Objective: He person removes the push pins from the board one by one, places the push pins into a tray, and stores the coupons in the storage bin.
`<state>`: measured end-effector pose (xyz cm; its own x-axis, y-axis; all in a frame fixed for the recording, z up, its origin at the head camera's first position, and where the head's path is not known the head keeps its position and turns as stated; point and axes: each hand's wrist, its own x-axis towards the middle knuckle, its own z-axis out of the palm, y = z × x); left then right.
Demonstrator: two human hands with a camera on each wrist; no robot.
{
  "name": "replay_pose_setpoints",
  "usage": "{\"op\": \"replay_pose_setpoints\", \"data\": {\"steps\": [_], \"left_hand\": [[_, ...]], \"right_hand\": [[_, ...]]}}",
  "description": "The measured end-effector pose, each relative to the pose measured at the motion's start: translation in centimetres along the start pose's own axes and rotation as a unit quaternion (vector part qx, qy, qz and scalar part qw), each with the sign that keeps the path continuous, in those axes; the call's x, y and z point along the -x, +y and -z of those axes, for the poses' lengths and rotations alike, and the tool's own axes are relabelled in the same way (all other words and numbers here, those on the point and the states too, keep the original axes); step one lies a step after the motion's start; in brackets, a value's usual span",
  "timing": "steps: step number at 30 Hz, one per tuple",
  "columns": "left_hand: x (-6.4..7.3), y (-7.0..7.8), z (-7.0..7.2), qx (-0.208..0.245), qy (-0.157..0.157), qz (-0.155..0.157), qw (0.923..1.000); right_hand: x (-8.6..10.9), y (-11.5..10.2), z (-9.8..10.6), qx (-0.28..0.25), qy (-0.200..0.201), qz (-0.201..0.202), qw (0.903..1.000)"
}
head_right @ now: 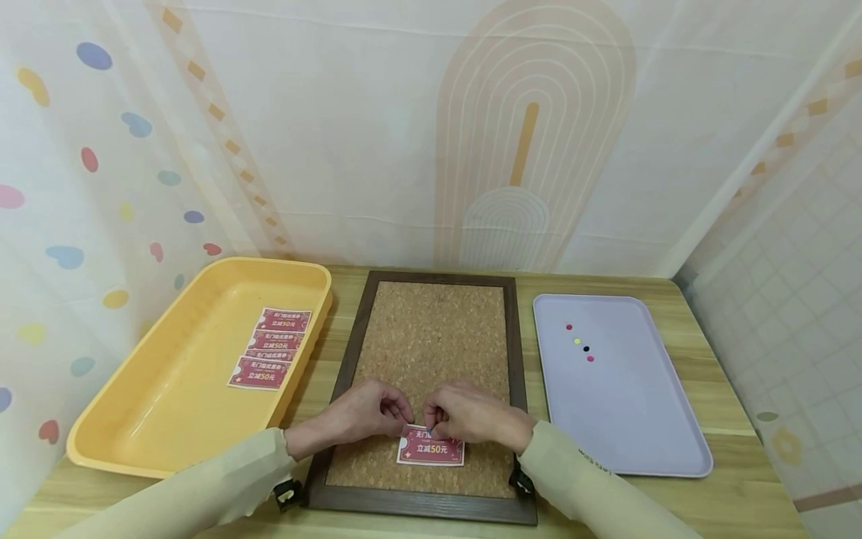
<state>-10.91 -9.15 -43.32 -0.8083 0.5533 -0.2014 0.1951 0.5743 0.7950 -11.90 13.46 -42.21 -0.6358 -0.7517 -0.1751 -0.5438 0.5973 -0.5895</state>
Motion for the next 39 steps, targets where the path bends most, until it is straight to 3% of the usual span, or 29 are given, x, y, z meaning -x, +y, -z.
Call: {"op": "replay_pose_setpoints", "data": {"steps": [7,16,20,31,39], "left_hand": [[0.1,0.0,-0.1,0.002,0.004,0.001,1.0],[0.2,0.0,-0.1,0.008,0.01,0.0,0.9999],[0.5,0.0,0.0,0.024,0.014,0.006,0.9996],[1.3,0.3,1.3,0.034,0.045,-0.005,0.9984],[2.4,0.8,3.0,0.044,0.052,-0.019,0.9975]], "right_hand": [[-0.1,0.2,0.0,-0.015,-0.004,-0.002,0.9999],[0.4,0.6,1.0,-0.149,-0.036,-0.004,0.9881],[0.8,0.9,1.4,-0.181,-0.03,-0.006,0.983],[2.4,1.5,2.2,-0.184,0.062,0.0,0.9809],[3.8,1.4,3.0,-0.197,0.134,-0.012,0.9712]]}}
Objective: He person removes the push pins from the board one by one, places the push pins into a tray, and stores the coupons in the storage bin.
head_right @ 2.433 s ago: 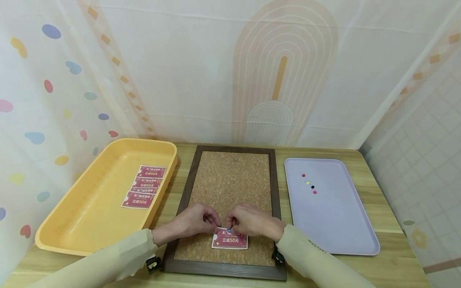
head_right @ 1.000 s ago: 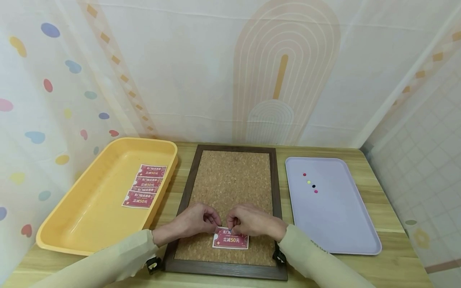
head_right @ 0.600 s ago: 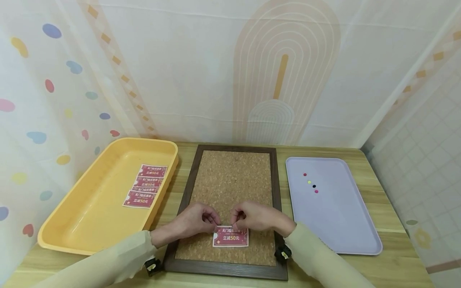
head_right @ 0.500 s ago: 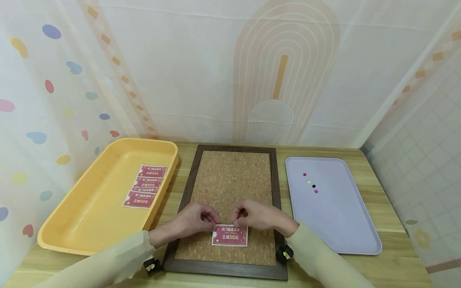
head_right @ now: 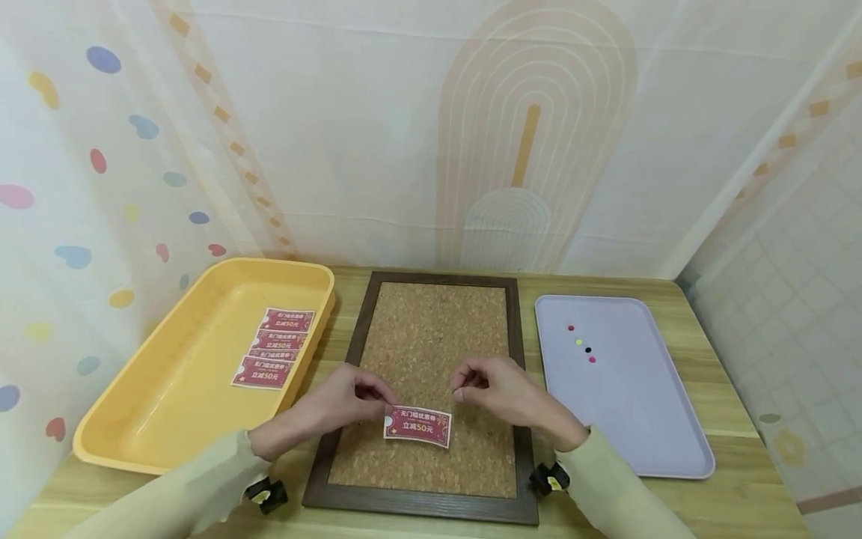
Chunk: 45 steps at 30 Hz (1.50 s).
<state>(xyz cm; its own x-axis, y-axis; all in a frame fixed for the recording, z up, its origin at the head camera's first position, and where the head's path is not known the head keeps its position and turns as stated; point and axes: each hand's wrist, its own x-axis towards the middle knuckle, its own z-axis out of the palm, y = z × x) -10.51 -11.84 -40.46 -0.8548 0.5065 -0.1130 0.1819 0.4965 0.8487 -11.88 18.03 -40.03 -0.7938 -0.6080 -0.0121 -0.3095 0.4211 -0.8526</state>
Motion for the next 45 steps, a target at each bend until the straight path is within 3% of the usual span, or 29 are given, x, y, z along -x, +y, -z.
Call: {"op": "replay_pose_setpoints", "data": {"steps": [10,16,25,30,45], "left_hand": [[1.0,0.8,2.1,0.028,0.01,0.018,0.9994],[1.5,1.1,3.8,0.014,0.043,0.022,0.9987],[2.3,1.4,6.3,0.014,0.086,0.044,0.9952],[2.7,1.3,7.5,0.035,0.098,0.045,0.9936],[4.4,0.6,10.5,0.038,0.159,0.041,0.9857]], "right_hand": [[1.1,-0.5,1.6,-0.007,0.055,-0.006,0.9985],[1.6,-0.5,2.3,0.002,0.098,-0.005,0.9952],[2.6,-0.9,3.5,0.019,0.127,-0.032,0.9912],[3.0,-0.7,4.0,0.017,0.145,-0.016,0.9891],[4.2,-0.1,5.6,0.048,0.195,-0.01,0.9796]]}}
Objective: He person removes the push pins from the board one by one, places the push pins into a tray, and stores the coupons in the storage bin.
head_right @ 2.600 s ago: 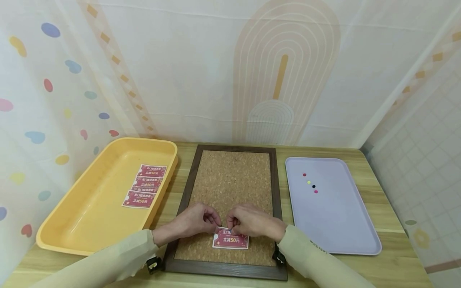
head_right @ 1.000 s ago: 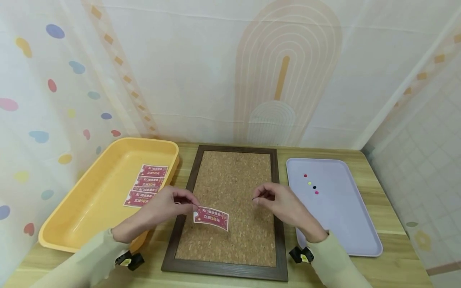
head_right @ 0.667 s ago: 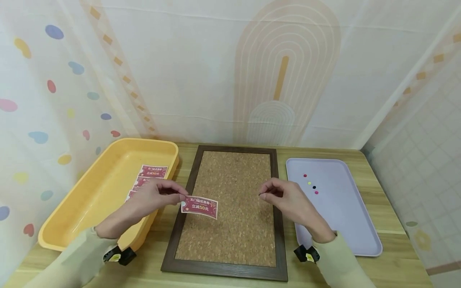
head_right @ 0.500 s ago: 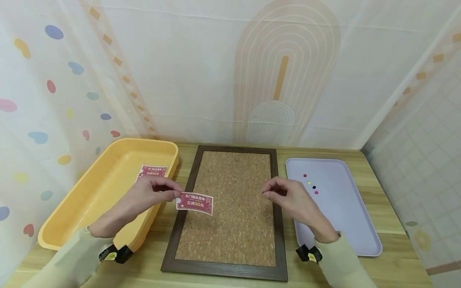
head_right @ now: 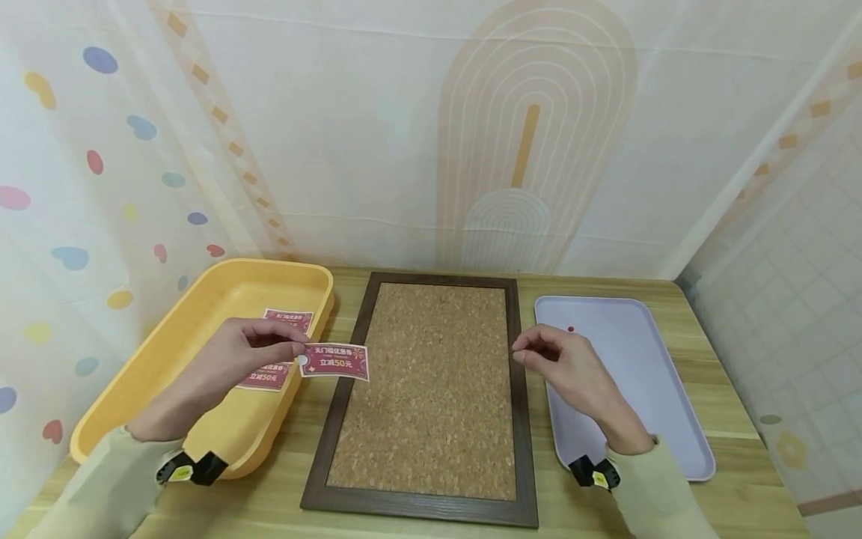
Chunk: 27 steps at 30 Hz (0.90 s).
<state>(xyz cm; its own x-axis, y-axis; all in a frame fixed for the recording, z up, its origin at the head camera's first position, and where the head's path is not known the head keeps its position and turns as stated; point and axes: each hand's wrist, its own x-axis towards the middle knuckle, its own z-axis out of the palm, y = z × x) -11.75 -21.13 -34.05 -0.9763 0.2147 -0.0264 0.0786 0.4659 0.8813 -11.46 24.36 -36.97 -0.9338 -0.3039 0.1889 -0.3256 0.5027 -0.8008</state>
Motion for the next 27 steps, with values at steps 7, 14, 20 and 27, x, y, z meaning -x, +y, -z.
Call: {"op": "replay_pose_setpoints", "data": {"steps": [7,14,20,27], "left_hand": [[0.3,-0.4,1.8,0.012,0.007,0.004,0.9999],[0.3,-1.3,3.6,0.013,0.006,-0.004,0.9999],[0.2,-1.9,4.8,0.011,0.002,-0.009,0.9999],[0.2,-2.7,6.4,0.01,0.002,-0.008,0.9999]], "right_hand": [[0.4,0.7,1.1,0.012,0.012,-0.007,0.9998],[0.7,1.4,2.0,0.026,0.034,-0.005,0.9991],[0.8,1.9,2.7,0.035,0.049,-0.006,0.9982],[0.9,2.6,3.4,0.04,0.055,-0.008,0.9976]]}}
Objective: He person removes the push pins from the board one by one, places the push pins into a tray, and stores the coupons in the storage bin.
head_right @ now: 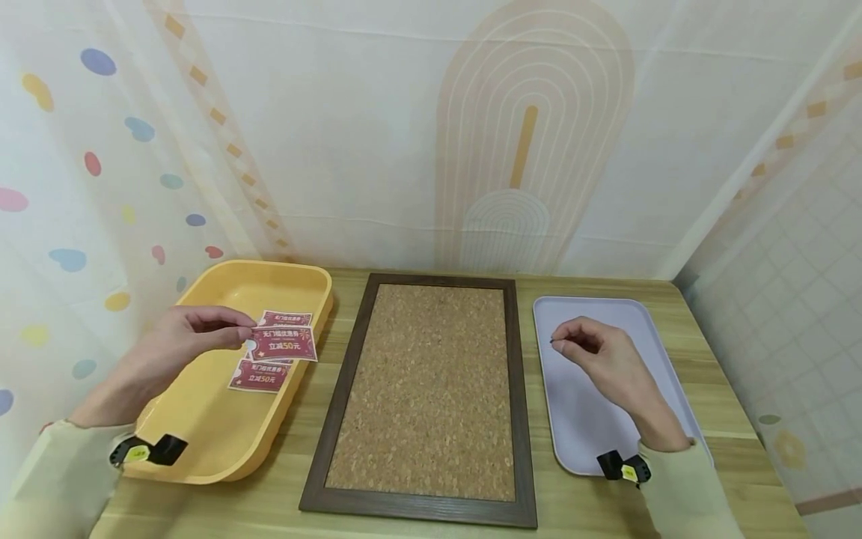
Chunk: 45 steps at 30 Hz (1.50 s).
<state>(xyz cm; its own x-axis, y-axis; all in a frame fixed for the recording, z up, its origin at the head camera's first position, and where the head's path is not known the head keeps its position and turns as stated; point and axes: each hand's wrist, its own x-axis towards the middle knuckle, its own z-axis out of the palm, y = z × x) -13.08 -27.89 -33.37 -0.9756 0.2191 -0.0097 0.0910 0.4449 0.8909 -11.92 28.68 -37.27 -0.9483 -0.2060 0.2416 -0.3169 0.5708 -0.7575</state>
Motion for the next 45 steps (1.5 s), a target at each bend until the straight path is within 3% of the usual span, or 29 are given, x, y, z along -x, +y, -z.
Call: {"op": "replay_pose_setpoints", "data": {"steps": [10,25,38,45], "left_hand": [[-0.1,-2.2,1.8,-0.012,-0.011,0.004,0.9999],[-0.3,-5.3,3.8,-0.023,-0.034,0.057,0.9975],[-0.5,-8.0,5.7,-0.047,-0.072,0.092,0.992],[-1.1,-8.9,5.7,-0.048,-0.097,0.09,0.99]], "right_hand": [[0.1,1.4,0.9,0.013,0.002,0.002,0.9999],[0.0,3.8,2.3,0.031,0.003,-0.024,0.9992],[-0.1,5.4,2.9,0.061,-0.019,-0.048,0.9968],[-0.2,6.0,2.9,0.083,-0.052,-0.069,0.9928]]}}
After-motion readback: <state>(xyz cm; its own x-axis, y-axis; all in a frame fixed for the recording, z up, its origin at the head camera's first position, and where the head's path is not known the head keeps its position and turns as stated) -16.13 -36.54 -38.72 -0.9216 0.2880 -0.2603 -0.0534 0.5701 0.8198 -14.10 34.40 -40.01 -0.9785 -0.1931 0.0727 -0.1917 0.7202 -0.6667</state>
